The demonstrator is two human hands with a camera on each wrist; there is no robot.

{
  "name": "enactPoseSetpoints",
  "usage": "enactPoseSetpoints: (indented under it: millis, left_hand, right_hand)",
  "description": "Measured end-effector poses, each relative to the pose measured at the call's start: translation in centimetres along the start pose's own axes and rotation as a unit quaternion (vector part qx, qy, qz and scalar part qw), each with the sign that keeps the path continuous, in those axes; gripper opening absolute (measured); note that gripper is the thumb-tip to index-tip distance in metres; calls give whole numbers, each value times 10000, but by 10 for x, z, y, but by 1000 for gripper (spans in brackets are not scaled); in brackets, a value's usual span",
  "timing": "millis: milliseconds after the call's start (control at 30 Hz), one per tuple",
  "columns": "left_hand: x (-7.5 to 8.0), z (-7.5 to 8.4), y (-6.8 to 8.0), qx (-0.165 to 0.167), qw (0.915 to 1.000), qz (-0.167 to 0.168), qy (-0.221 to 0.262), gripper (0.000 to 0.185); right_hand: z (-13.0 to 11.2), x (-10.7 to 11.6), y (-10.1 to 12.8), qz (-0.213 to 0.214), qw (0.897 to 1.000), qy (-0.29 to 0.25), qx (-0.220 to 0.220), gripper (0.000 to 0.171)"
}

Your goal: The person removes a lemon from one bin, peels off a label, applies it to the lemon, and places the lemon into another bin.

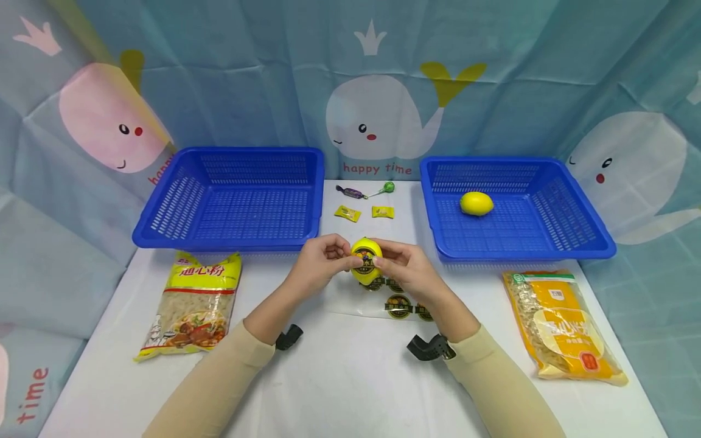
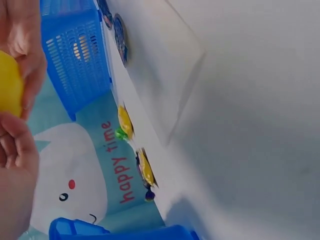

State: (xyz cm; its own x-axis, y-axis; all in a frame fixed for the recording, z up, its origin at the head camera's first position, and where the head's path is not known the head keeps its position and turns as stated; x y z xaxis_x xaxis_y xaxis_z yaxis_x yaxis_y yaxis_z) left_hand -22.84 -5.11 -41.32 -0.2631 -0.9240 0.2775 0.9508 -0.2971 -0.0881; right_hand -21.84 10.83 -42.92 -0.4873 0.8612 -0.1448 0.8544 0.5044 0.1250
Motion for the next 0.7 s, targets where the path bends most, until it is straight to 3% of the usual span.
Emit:
enactPoseSetpoints:
  millis: [233,400,567,700]
  left_hand:
    - [-3,0,1,-116,9967,-474,653,20]
    - [-6,9,3,-460,9901,-818,1046,14]
    - [-7,12,3,-687,9845,-1049,1224,12]
    - [-3,8,0,-709,9880,-856,1073,12]
  right_hand:
    - [-2,-3,4,-156,9978,-624,-186,52]
    - [-5,-4,7,-266,9966,-762,-177,53]
    - [-7,-4,8,-204,9969,-739,-185,52]
    - [-6,-1,5,108,9995,-234,-172,52]
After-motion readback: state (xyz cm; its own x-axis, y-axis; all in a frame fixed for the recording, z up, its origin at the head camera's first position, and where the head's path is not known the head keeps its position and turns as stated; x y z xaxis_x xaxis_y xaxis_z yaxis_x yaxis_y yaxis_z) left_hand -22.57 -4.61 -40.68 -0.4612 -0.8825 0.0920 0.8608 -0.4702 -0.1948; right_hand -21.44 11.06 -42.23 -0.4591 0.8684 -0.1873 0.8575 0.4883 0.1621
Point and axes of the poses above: each hand's wrist, its own y-axis away from the middle knuckle, its own x-axis out of the back of the hand, z = x × y, the point moved 9 cm from there along -y, towards the middle knuckle, and after that the axes turned 6 degrees about -x, right-handed, at the moved point
